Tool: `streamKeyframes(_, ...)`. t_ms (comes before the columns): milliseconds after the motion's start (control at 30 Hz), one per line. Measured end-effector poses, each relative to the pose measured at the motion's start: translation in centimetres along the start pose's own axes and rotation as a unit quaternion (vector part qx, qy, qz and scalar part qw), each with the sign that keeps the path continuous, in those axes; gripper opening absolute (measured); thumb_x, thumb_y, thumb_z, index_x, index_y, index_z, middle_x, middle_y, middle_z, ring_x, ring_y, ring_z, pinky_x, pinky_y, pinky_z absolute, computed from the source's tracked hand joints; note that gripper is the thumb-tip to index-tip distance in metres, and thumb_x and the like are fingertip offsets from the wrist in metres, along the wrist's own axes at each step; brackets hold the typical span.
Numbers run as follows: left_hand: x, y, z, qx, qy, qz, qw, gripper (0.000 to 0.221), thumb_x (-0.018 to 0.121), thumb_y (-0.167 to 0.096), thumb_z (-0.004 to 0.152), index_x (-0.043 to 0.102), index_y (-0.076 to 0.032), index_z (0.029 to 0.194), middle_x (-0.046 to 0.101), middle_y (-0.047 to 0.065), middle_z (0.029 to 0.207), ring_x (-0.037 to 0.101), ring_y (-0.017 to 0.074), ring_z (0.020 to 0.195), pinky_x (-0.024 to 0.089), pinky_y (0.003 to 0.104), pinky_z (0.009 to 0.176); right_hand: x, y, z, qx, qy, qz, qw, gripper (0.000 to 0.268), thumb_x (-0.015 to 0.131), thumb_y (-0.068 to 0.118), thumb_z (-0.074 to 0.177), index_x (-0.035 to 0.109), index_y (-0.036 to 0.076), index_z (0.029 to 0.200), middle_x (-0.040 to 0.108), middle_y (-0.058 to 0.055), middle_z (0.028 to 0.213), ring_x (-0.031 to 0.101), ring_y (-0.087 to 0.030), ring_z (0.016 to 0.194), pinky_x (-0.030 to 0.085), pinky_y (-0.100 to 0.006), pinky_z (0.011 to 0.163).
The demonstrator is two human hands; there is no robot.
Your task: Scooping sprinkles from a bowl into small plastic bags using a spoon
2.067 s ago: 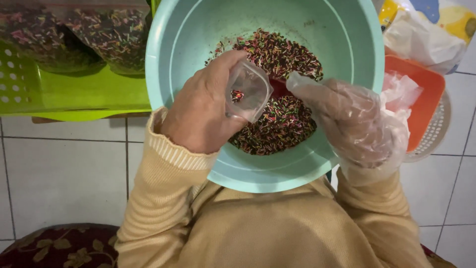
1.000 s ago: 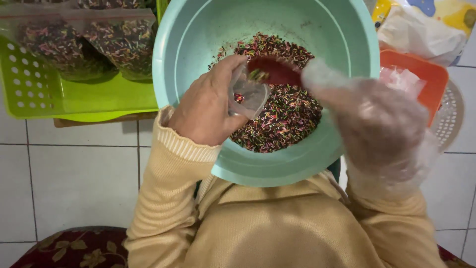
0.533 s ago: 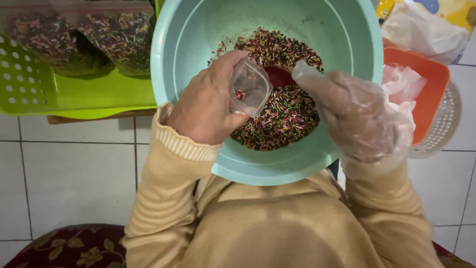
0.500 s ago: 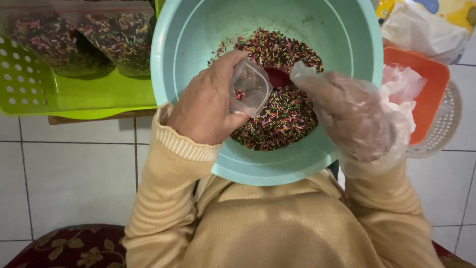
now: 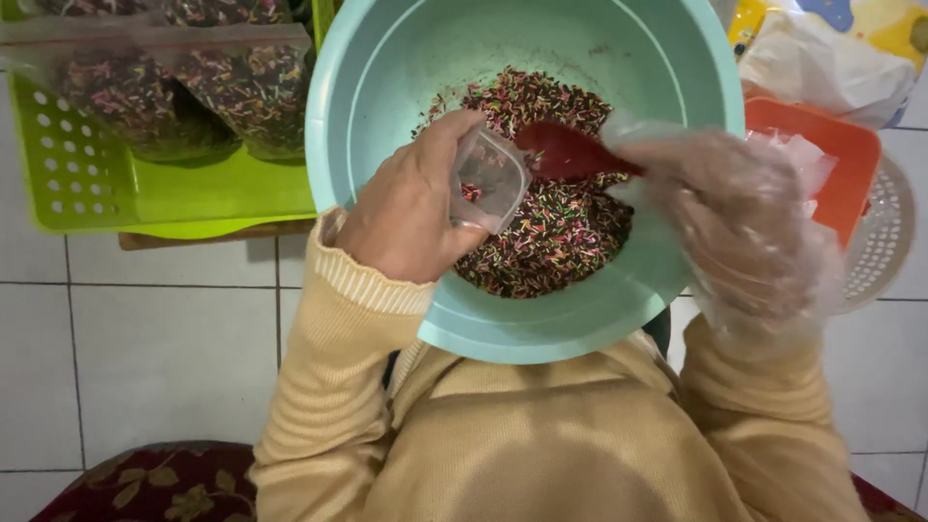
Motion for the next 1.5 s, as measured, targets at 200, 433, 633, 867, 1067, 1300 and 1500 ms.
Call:
streamKeyframes(200,-0.1,-0.3,0.1,-0.011,0.009,0.006,1.0,0.088,0.092,-0.021,0.077,0.039,-0.003,0.145,0.064,0.027,0.132,0.069,0.0435,0.105,0.054,0.049,0.078,0.1,6.1,-0.1,-0.081,-0.094,-0.254,0.959,0.02,0.056,-0.022,0.104,0.066,-0.023,0.12,0.069,-0.035,0.105,0.068,-0.037,0.088,0.056,-0.039,0.08)
streamKeyframes(433,0.0,0.0,0.2,-0.009,0.004,0.005,1.0,0.088,0.094,-0.025,0.077,0.039,-0.006,0.142,0.072,0.021,0.121,0.075,0.0382,0.098,0.059,0.046,0.077,0.9,3.3,-1.9,-0.134,-0.064,-0.265,0.953,0.029,0.047,-0.005,0.113,0.059,-0.002,0.139,0.067,-0.016,0.097,0.058,-0.013,0.066,0.052,-0.026,0.061)
streamKeyframes(633,0.7,1.2,0.6,-0.052,0.022,0.026,0.998,0.092,0.093,-0.024,0.074,0.036,-0.012,0.145,0.068,0.026,0.123,0.069,0.0462,0.106,0.058,0.054,0.089,1.3,0.1,-2.0,-0.146,-0.145,-0.25,0.946,0.018,0.051,-0.007,0.11,0.069,-0.007,0.111,0.065,-0.015,0.08,0.051,-0.014,0.053,0.041,-0.026,0.042)
streamKeyframes(867,1.4,2.9,0.6,-0.069,0.009,0.021,0.997,0.09,0.091,-0.028,0.072,0.036,-0.016,0.143,0.064,0.03,0.126,0.064,0.055,0.112,0.051,0.062,0.101,1.8,-1.3,-1.2,-0.019,-0.201,-0.163,0.966,0.013,0.06,-0.007,0.099,0.071,-0.005,0.094,0.063,-0.013,0.069,0.056,-0.016,0.046,0.04,-0.029,0.036)
streamKeyframes(1067,1.3,3.0,0.8,-0.065,0.013,0.008,0.998,0.089,0.09,-0.028,0.072,0.037,-0.014,0.143,0.065,0.031,0.125,0.064,0.056,0.112,0.051,0.061,0.1,2.0,-4.8,-2.5,-0.095,-0.157,0.218,0.959,0.013,0.056,0.004,0.096,0.062,-0.007,0.095,0.056,-0.008,0.055,0.055,-0.013,0.037,0.041,-0.027,0.032)
streamKeyframes(1300,1.5,3.3,1.0,-0.062,0.01,0.015,0.998,0.09,0.091,-0.026,0.071,0.036,-0.015,0.142,0.065,0.03,0.124,0.065,0.0548,0.111,0.053,0.061,0.098,0.3,-4.7,-2.2,-0.078,-0.135,0.194,0.969,0.014,0.055,0.004,0.097,0.063,-0.007,0.1,0.055,-0.008,0.058,0.054,-0.012,0.039,0.042,-0.026,0.033)
streamKeyframes(1500,1.5,2.7,0.6,-0.082,0.023,0.013,0.996,0.09,0.09,-0.034,0.074,0.036,-0.016,0.144,0.068,0.025,0.119,0.067,0.0514,0.11,0.054,0.058,0.096,-0.1,-4.8,-3.0,-0.045,-0.113,0.173,0.977,0.017,0.053,0.005,0.099,0.063,-0.007,0.105,0.055,-0.007,0.061,0.054,-0.011,0.041,0.042,-0.024,0.035)
Point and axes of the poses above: each hand's wrist, its own z-axis towards the middle knuckle, its own x-axis out of the palm, y = z × x, the point moved 8 cm from there along z, towards the middle knuckle
